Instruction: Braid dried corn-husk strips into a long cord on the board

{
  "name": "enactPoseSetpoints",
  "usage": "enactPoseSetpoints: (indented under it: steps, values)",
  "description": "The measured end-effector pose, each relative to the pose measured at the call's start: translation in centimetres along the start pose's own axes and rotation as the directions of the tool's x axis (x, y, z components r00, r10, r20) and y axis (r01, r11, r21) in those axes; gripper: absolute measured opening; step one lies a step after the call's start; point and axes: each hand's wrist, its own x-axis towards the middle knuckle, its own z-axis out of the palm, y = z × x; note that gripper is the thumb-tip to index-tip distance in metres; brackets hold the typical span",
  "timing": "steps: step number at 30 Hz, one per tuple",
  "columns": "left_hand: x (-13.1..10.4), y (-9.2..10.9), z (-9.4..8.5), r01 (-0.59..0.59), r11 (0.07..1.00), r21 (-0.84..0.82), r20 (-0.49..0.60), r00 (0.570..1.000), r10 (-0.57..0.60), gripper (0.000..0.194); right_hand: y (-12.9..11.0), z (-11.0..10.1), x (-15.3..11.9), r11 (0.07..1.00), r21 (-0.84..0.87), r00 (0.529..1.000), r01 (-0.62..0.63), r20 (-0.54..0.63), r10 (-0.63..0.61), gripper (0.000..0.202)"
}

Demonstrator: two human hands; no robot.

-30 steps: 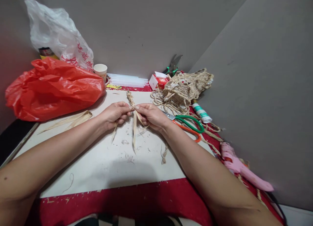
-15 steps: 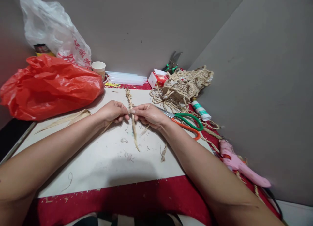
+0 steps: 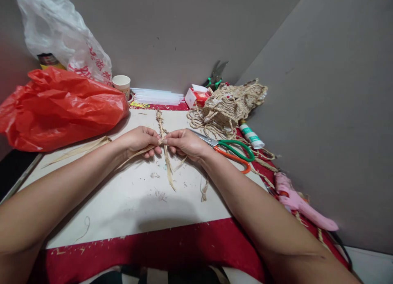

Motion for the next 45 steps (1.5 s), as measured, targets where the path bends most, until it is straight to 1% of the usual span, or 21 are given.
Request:
enactPoseSetpoints:
  steps: [5, 7, 11, 15, 19, 21, 23, 25, 27, 29, 31, 32, 33, 34, 35, 36, 37, 38, 40, 42, 45]
  values:
    - [-0.3, -0.2, 0.1, -0.015, 0.999, 0.05, 0.062, 0.998, 0.011, 0.006, -0.1, 0.7, -0.2, 1.0, 0.003, 0.999, -0.007, -0.04, 0.007, 0.017]
    - [-0.4, -0.3, 0.5, -0.021, 0.997, 0.069, 0.059, 0.998, 0.017, 0.009, -0.2, 1.1, -0.3, 1.0, 0.027, 0.998, -0.002, -0.059, 0.004, 0.015]
    - [-0.5, -0.5, 1.7, -0.035, 0.996, 0.08, -0.073, 0.996, 0.041, 0.011, -0.6, 1.8, -0.6, 0.996, 0.085, 0.993, -0.004, -0.119, 0.014, 0.007]
    - [-0.4, -1.2, 2.7, -0.102, 0.991, 0.091, -0.159, 0.981, 0.115, 0.01, -1.1, 2.2, -1.0, 0.993, 0.116, 0.992, -0.026, -0.12, 0.041, 0.005]
    - [-0.2, -2.3, 3.3, -0.183, 0.966, 0.185, -0.24, 0.944, 0.225, 0.01, -1.2, 2.5, -1.3, 0.985, 0.173, 0.996, -0.004, -0.088, 0.02, 0.011]
    - [-0.2, -2.7, 3.6, -0.211, 0.949, 0.235, -0.259, 0.927, 0.27, 0.012, -1.2, 2.7, -1.3, 0.978, 0.206, 0.997, 0.015, -0.077, 0.001, 0.009]
    - [-0.3, -2.9, 3.9, -0.234, 0.934, 0.271, -0.282, 0.908, 0.309, 0.017, -1.2, 3.0, -1.4, 0.968, 0.252, 0.995, 0.012, -0.098, 0.013, 0.003]
    - [-0.7, -2.8, 4.4, -0.254, 0.921, 0.294, -0.296, 0.892, 0.341, 0.024, -1.3, 3.1, -1.4, 0.955, 0.296, 0.991, -0.003, -0.128, 0.043, 0.011]
    - [-1.1, -2.4, 4.7, -0.272, 0.919, 0.284, -0.258, 0.902, 0.346, 0.033, -1.5, 3.0, -1.3, 0.944, 0.329, 0.988, -0.012, -0.14, 0.061, 0.016]
    - [-1.6, -1.7, 4.5, -0.257, 0.932, 0.254, -0.162, 0.939, 0.303, 0.037, -1.5, 2.5, -1.3, 0.936, 0.352, 0.991, -0.002, -0.125, 0.049, 0.018]
    - [-1.8, -0.8, 3.8, -0.207, 0.941, 0.267, -0.077, 0.969, 0.235, 0.03, -1.4, 1.8, -1.1, 0.932, 0.362, 0.995, 0.009, -0.096, 0.028, 0.022]
    - [-1.8, -0.4, 3.2, -0.182, 0.935, 0.303, -0.073, 0.974, 0.214, 0.024, -1.4, 1.4, -1.0, 0.931, 0.366, 0.997, 0.003, -0.071, 0.025, 0.024]
    - [-1.6, -0.1, 2.5, -0.183, 0.918, 0.351, -0.103, 0.967, 0.232, 0.023, -1.3, 0.9, -0.9, 0.928, 0.372, 0.999, -0.011, -0.039, 0.027, 0.027]
    - [-1.4, 0.1, 1.8, -0.207, 0.894, 0.398, -0.2, 0.931, 0.305, 0.022, -1.3, 0.6, -0.9, 0.924, 0.38, 0.999, -0.032, 0.0, 0.035, 0.03]
    - [-1.0, 0.2, 1.2, -0.244, 0.87, 0.428, -0.295, 0.872, 0.39, 0.021, -1.3, 0.3, -0.8, 0.919, 0.391, 0.998, -0.054, 0.038, 0.043, 0.032]
    - [-0.6, 0.1, 0.8, -0.274, 0.854, 0.442, -0.36, 0.818, 0.449, 0.021, -1.3, 0.0, -0.7, 0.914, 0.4, 0.996, -0.074, 0.069, 0.05, 0.034]
    - [-0.2, -0.1, 0.4, -0.296, 0.849, 0.439, -0.39, 0.788, 0.476, 0.02, -1.4, -0.2, -0.7, 0.91, 0.404, 0.994, -0.088, 0.091, 0.056, 0.036]
    - [0.1, -0.4, 0.3, -0.311, 0.852, 0.422, -0.387, 0.787, 0.479, 0.02, -1.4, -0.3, -0.6, 0.909, 0.406, 0.993, -0.094, 0.1, 0.058, 0.037]
    - [0.6, -1.0, 0.5, -0.308, 0.872, 0.381, -0.317, 0.842, 0.436, 0.021, -1.5, -0.4, -0.6, 0.908, 0.406, 0.992, -0.1, 0.116, 0.057, 0.036]
    - [0.6, -1.3, 1.1, -0.296, 0.895, 0.334, -0.236, 0.893, 0.383, 0.021, -1.5, -0.5, -0.5, 0.911, 0.401, 0.992, -0.095, 0.12, 0.051, 0.038]
    - [0.1, -1.2, 2.1, -0.292, 0.942, 0.167, -0.128, 0.941, 0.314, 0.018, -1.4, -0.6, -0.5, 0.921, 0.378, 0.993, -0.092, 0.107, 0.055, 0.044]
